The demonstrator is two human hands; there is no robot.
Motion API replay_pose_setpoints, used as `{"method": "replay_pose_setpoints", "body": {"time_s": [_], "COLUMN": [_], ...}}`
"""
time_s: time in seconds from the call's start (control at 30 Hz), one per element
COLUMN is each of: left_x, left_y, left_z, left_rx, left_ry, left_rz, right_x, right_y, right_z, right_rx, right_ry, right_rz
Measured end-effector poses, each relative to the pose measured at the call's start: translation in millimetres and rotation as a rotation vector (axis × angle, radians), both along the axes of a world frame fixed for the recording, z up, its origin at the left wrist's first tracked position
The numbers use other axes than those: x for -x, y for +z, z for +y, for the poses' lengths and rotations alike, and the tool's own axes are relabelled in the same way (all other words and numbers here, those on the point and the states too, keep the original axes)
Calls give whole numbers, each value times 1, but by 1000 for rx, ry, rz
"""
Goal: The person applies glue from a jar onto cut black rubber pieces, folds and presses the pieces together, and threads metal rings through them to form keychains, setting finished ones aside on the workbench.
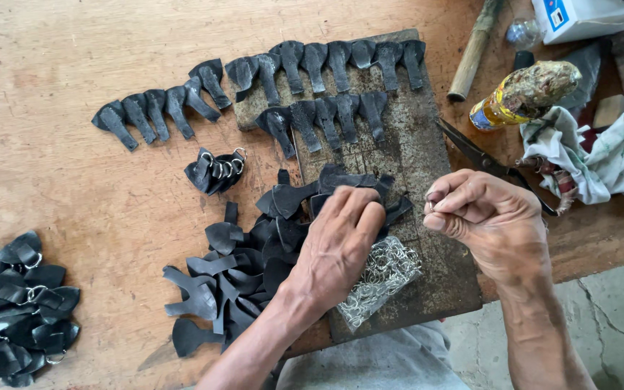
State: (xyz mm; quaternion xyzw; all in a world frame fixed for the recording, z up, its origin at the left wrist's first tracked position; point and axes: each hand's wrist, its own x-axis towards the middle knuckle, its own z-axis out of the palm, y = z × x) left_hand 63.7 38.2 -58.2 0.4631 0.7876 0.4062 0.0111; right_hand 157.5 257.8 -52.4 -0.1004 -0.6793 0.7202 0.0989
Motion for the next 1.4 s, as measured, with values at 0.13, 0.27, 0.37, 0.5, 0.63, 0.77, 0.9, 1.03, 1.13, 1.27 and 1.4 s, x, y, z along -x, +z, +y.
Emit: {"method": "replay_pose_setpoints", "body": {"time_s": [0.13,0.27,0.37,0.5,0.63,0.77,0.9,1.03,1.13,1.27,1.4], "left_x": [1,7,11,16,18,17,15,14,11,9,10], "left_y": [1,8,15,22,25,22,14,7,5,4,6], "left_z": [-3,-7,-11,-14,-18,-22,-20,-20,-17,-17,-14], "left_rx": [46,-131,-286,-292,-297,-372,-436,-521,-565,-498,-403], "left_ry": [-47,12,39,81,53,-37,8,68,76,118,199], "left_rz": [-172,-457,-510,-800,-1047,-1079,-991,-1010,-972,-923,-884], "right_x": [0,5,7,12,19,20,23,26,26,26,26], "right_y": [-2,-1,2,2,-4,-7,-6,-4,-5,-7,-8], "right_z": [-1,-1,-3,-12,-21,-29,-35,-37,-42,-46,-50], "right_rx": [-71,-258,-171,-57,-92,-114,-61,-83,-98,-95,-186], "right_ry": [-17,-9,-12,2,51,76,116,158,143,139,105], "right_rz": [39,30,-81,-79,40,-10,-74,-24,-8,-53,-92]}}
